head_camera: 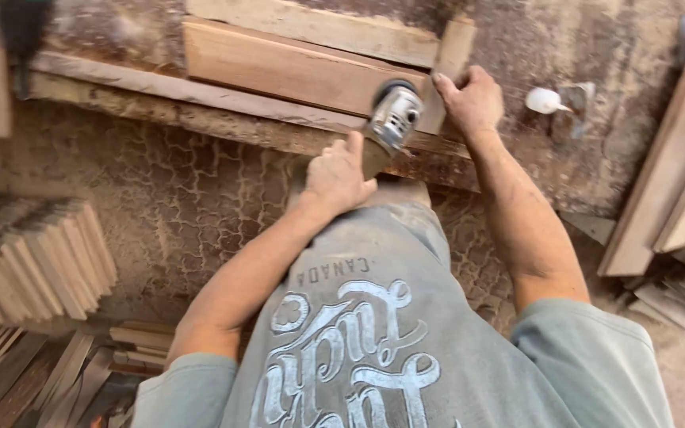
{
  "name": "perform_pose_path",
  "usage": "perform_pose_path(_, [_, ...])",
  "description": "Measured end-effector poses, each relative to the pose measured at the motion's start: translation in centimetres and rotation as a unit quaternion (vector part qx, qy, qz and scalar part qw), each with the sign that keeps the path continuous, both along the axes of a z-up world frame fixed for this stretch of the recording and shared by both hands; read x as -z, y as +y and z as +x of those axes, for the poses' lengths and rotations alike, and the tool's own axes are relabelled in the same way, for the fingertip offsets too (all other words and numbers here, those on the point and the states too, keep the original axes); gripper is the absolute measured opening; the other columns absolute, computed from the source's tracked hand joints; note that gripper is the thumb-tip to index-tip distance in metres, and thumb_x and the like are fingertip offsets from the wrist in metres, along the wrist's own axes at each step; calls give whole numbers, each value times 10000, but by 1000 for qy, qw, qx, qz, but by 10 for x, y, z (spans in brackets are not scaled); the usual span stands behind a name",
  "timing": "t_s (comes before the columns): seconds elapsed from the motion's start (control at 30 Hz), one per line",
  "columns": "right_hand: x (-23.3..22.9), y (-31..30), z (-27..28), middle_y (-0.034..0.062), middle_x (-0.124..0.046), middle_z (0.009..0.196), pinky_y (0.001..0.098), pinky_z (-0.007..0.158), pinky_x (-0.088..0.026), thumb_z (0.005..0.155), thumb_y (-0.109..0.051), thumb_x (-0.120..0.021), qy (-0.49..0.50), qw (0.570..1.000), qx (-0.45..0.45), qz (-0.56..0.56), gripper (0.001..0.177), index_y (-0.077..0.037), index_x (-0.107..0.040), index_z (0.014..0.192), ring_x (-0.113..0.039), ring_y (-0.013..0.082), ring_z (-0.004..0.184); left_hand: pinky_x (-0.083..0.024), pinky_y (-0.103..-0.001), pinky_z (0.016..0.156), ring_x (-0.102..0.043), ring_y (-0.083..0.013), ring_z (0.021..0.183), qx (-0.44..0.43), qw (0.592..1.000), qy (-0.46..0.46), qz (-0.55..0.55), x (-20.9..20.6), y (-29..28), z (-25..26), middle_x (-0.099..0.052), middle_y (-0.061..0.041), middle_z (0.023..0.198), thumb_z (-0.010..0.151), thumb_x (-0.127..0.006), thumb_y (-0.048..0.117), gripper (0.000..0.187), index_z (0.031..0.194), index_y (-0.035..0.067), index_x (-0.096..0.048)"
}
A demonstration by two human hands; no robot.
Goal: The recorder uses a power sander to smooth the surface of wooden planks and applies glue to join wooden components.
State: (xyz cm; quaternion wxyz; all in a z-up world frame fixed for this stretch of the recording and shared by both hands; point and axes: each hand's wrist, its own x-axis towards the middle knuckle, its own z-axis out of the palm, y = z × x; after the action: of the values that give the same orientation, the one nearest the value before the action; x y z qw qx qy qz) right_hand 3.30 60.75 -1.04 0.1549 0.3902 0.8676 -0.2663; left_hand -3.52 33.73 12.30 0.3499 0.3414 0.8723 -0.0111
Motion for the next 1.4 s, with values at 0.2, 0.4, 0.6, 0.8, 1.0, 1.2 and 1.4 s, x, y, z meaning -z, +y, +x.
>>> perform_pose_path(0.2, [-18, -10, -22, -24, -578, 749, 260, 542, -494, 878, -750, -857, -81, 996, 14, -33, 650, -160, -584, 874, -519, 71, 602, -487, -221, 377, -566, -181, 593, -106, 986, -77, -108, -23, -44, -49, -583, -131, 933, 905, -653, 424, 750, 1343, -40, -257])
perform_pose_path(0.4, [-20, 0, -35, -11, -622, 702, 284, 489, -490, 818, -699, -903, -124, 988, 37, -84, 623, -166, -580, 821, -540, 90, 547, -619, -319, 496, -679, -231, 582, -413, 904, -93, -65, -60, -122, -114, -632, -187, 961, 847, -628, 178, 627, 1315, 4, -247])
perform_pose_path(0.6, [-33, 0, -43, 40, -687, 742, 293, 501, -544, 803, -657, -922, -127, 988, 27, -81, 608, -105, -670, 843, -622, 121, 564, -549, -470, 687, -677, -347, 726, -424, 904, 32, 35, -34, -171, -118, -684, -159, 916, 784, -687, 332, 650, 1258, 11, -379])
perform_pose_path(0.8, [-25, 2, -40, -29, -635, 742, 279, 515, -528, 787, -700, -902, -136, 987, 25, -80, 613, -153, -630, 840, -603, 92, 595, -619, -324, 512, -706, -265, 682, -269, 958, -77, -62, -33, -85, -58, -641, -178, 985, 833, -666, 268, 663, 1303, -13, -293])
perform_pose_path(1.0, [-26, 0, -37, -9, -680, 762, 283, 553, -560, 772, -692, -901, -95, 991, 23, -90, 604, -141, -687, 898, -641, 99, 614, -574, -300, 444, -621, -247, 676, -41, 990, -114, -74, -28, -9, -8, -575, -154, 940, 888, -615, 352, 632, 1289, -37, -320])
perform_pose_path(1.2, [-30, 3, -40, 74, -718, 803, 257, 385, -518, 873, -590, -895, -134, 984, 35, -115, 592, -47, -687, 982, -647, 119, 497, -572, -499, 612, -651, -381, 790, -67, 995, -12, 72, 13, -21, 25, -594, -201, 988, 772, -728, 402, 629, 1173, 39, -408])
perform_pose_path(1.4, [-26, 2, -40, 45, -701, 781, 270, 463, -519, 826, -628, -908, -133, 985, 32, -105, 588, -101, -664, 922, -611, 98, 566, -570, -305, 508, -622, -231, 711, -184, 975, -73, -97, -25, -74, -44, -585, -138, 974, 844, -670, 393, 682, 1265, 9, -295])
